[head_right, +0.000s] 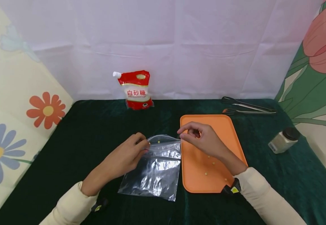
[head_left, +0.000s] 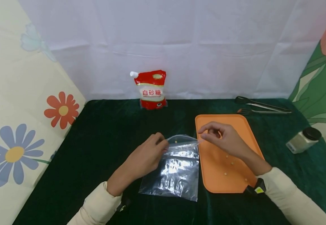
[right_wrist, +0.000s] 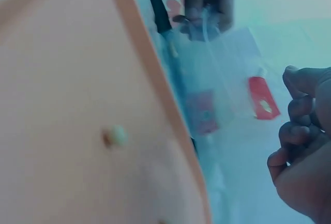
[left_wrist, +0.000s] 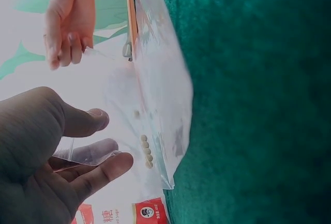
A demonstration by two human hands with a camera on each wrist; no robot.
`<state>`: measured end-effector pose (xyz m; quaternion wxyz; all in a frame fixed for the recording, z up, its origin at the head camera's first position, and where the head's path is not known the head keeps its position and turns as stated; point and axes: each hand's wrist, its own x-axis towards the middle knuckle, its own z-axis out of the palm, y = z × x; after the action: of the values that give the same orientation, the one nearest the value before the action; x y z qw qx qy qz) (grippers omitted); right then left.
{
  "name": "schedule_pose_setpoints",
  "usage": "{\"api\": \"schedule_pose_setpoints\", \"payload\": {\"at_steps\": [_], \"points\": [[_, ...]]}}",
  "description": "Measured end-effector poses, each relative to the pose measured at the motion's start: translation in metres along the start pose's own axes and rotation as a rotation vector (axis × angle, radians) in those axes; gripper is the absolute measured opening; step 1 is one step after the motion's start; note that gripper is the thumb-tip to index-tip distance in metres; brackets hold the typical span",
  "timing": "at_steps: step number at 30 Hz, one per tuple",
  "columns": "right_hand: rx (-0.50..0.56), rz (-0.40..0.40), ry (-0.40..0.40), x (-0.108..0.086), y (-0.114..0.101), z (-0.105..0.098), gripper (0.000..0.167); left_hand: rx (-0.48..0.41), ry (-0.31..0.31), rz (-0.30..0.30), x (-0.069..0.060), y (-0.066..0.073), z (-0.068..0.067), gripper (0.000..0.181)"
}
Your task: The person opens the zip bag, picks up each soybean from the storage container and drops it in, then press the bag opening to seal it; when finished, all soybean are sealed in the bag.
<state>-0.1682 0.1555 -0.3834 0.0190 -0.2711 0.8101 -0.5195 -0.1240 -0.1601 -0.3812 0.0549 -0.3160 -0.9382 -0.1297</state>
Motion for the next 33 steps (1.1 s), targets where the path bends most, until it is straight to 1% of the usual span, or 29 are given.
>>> {"api": "schedule_pose_setpoints", "payload": {"at_steps": [3, 6, 9, 11, 14, 16, 18, 21, 24, 28, 33], "points": [[-0.069, -0.012, -0.008, -0.002, 0.000, -0.013, 0.011, 0.001, 0.003, 0.001, 0.000, 0.000, 0.000, 0.027], [-0.167, -0.011, -0.067, -0.005, 0.003, -0.030, 0.011, 0.004, 0.008, 0.008, 0.000, -0.001, 0.000, 0.027], [-0.262, 0.018, -0.188, -0.009, 0.007, -0.046, 0.012, 0.012, 0.013, 0.016, 0.000, -0.001, 0.000, 0.027], [-0.292, 0.058, -0.284, -0.013, 0.012, -0.055, 0.013, 0.015, 0.016, 0.021, 0.000, -0.002, 0.000, 0.028], [-0.298, 0.115, -0.409, -0.016, 0.022, -0.064, 0.011, 0.016, 0.018, 0.023, 0.000, -0.002, 0.001, 0.028], [-0.284, 0.137, -0.467, -0.018, 0.030, -0.067, 0.010, 0.015, 0.016, 0.019, 0.000, -0.002, 0.001, 0.028], [-0.279, 0.135, -0.508, -0.019, 0.037, -0.068, 0.011, 0.014, 0.012, 0.015, 0.000, -0.001, 0.002, 0.027], [-0.271, 0.121, -0.545, -0.020, 0.044, -0.068, 0.011, 0.015, 0.004, 0.007, -0.001, -0.001, 0.002, 0.027], [-0.261, 0.124, -0.563, -0.020, 0.048, -0.068, 0.010, 0.020, 0.002, 0.004, 0.000, -0.001, 0.002, 0.027], [-0.261, 0.145, -0.576, -0.019, 0.054, -0.067, 0.008, 0.028, 0.002, 0.004, 0.000, -0.001, 0.002, 0.028], [-0.264, 0.141, -0.582, -0.018, 0.058, -0.066, 0.006, 0.035, -0.002, 0.003, 0.000, -0.001, 0.002, 0.028]]}}
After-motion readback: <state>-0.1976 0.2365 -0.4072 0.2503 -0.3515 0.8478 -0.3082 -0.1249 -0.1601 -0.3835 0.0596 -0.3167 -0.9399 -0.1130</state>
